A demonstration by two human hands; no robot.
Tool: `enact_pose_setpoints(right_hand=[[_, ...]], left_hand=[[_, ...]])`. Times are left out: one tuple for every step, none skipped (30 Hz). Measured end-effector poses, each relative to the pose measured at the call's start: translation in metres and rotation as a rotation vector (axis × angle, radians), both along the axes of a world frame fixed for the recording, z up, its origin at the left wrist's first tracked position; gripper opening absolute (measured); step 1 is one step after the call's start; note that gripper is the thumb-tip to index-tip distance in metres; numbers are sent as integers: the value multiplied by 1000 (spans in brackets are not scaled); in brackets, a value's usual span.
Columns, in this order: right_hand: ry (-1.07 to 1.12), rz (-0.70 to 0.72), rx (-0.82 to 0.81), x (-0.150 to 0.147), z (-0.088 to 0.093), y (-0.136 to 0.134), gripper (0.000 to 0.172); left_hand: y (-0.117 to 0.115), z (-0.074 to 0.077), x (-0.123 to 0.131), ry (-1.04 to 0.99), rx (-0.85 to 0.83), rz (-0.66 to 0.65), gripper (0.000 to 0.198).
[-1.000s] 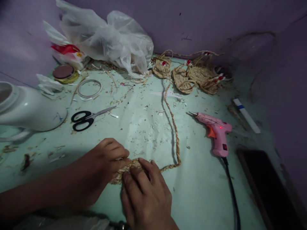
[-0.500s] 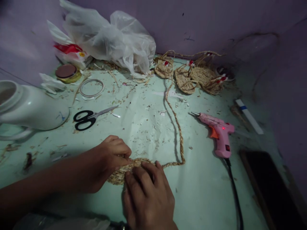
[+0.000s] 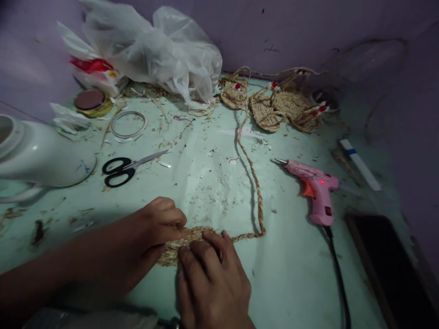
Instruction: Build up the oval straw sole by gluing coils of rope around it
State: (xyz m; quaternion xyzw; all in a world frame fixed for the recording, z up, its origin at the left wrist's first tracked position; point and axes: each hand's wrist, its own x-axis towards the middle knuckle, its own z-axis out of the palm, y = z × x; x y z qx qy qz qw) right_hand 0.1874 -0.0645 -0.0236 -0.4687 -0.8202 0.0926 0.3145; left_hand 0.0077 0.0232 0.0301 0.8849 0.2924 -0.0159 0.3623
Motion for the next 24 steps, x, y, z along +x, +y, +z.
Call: enact_pose_setpoints(right_hand=[[9,-9,-7,0,0,0,25],[22,-21,-11,0,1,0,24],[37,-34,-15,-1,1,-1,23],[50,-42,-18,-1,1,-1,22],[62,-47,-21,-1,1,-1,20],[74,-46,-22,-1,1,-1,18],[85,-42,-24,-1,1,0,16],[92,-45,-32,-1,1,0,14],[93,-48,-41,-2,1,0,13],[92,-51,-52,-2,1,0,13],[90,-52,-66,-2,1,0,12],[91,-52,-76,-2,2,0,12],[98,-57,-82,-3,2,-1,12],[109,-63,-83,-3,3,-1,11],[118,-63,-80,-4,3,-1,11],[122,-67,-74,-4,3,-1,12],[123,-69,-72,-4,4,-1,12],[121,-63,-78,-3,4,-1,12],[115,-50,-92,-2,4,-2,13],[107,-31,-111,0,5,-2,13],[96,-10,-128,2,6,-3,13],[87,7,-136,5,7,-5,14],[80,19,-133,8,8,-6,15],[75,18,-120,12,9,-7,17]], left_hand=[[1,0,-1,6,-9,-15,23],[2,0,-3,6,-18,-26,26],[3,-1,-5,-1,-24,-28,29],[4,-2,-6,-17,-33,-25,32],[5,-3,-8,-42,-43,-20,35],[5,-4,-9,-76,-50,-11,38],[6,-5,-10,-113,-57,4,40],[6,-7,-11,-154,-60,20,40],[5,-8,-12,-197,-55,40,38],[5,-10,-12,-235,-43,62,37],[4,-11,-12,-265,-23,86,35],[2,-12,-11,-274,-1,106,34],[0,-12,-10,-265,21,120,32],[-2,-12,-9,-238,38,124,30],[-5,-12,-7,-194,50,122,28],[-7,-11,-5,-149,55,112,24],[-10,-9,-4,-109,59,101,22],[-13,-8,-2,-75,66,96,22],[-15,-6,-1,-52,83,96,24],[-18,-5,1,-31,107,103,26],[-20,-4,3,-10,137,114,29],[-23,-4,5,16,170,126,31],[-25,-3,7,46,202,135,32],[-28,-3,9,74,230,140,31]])
